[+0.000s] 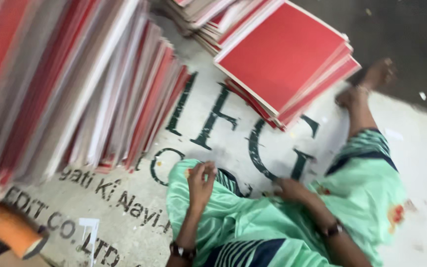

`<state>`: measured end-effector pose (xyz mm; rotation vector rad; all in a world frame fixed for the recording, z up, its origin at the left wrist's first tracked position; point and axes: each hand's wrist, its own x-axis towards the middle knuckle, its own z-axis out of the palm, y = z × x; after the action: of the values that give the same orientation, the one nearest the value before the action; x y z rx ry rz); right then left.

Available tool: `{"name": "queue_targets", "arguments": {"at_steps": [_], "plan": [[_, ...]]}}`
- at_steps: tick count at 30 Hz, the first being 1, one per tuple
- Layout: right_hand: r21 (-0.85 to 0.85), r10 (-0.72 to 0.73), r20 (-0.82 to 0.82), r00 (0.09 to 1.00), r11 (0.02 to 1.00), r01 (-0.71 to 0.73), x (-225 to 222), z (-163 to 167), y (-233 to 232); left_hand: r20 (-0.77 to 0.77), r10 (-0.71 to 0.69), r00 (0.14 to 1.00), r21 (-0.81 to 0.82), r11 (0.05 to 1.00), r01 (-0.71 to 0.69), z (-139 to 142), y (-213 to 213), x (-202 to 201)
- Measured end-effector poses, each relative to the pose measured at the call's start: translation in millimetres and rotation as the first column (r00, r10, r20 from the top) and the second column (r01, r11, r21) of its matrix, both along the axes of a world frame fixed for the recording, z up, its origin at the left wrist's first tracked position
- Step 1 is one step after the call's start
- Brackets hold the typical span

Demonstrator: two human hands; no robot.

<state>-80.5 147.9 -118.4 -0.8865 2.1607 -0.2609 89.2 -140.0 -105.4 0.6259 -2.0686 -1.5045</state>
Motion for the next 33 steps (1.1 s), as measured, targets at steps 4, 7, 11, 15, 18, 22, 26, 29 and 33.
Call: {"name": "queue_targets", "arguments": {"at_steps": [4,7,11,15,18,22,26,29,33], "plan": [[-0.132,0.008,-0.073,0.997,0.991,-0.017,-43,62,-8,0.077,-0.116,0.99,-0.05,0.991,0.12,-10,-7,-46],[-0.045,0.023,-0.09,0.996,0.999,-0.027,-96,113,-13,0.197,-0.16,0.967,0.189,0.974,0.122,-16,-4,-74],[-0.21,-0.178,-0.251,0.952,0.969,0.127,-183,136,-28,0.146,-0.249,0.957,0.4,0.9,0.173,-23,25,-115],[-0.347,-0.47,-0.192,0.862,0.854,0.388,-239,122,-32,0.122,-0.283,0.951,0.457,0.867,0.199,-25,54,-187],[-0.389,-0.541,-0.077,0.838,0.789,0.474,-252,114,-28,-0.028,-0.154,0.988,0.555,0.819,0.143,-23,68,-257],[-0.388,-0.511,-0.042,0.858,0.8,0.457,-258,102,-30,0.276,-0.118,0.954,0.72,0.683,-0.124,-17,75,-308],[-0.388,-0.413,-0.069,0.908,0.85,0.357,-257,91,-43,0.317,-0.098,0.943,0.746,0.64,-0.184,-10,75,-323],[-0.296,-0.386,-0.046,0.921,0.886,0.357,-252,88,-52,0.325,-0.077,0.943,0.736,0.646,-0.201,-9,78,-324],[-0.249,-0.332,-0.104,0.937,0.921,0.299,-245,94,-58,0.294,-0.064,0.954,0.722,0.669,-0.177,-6,79,-320]]}}
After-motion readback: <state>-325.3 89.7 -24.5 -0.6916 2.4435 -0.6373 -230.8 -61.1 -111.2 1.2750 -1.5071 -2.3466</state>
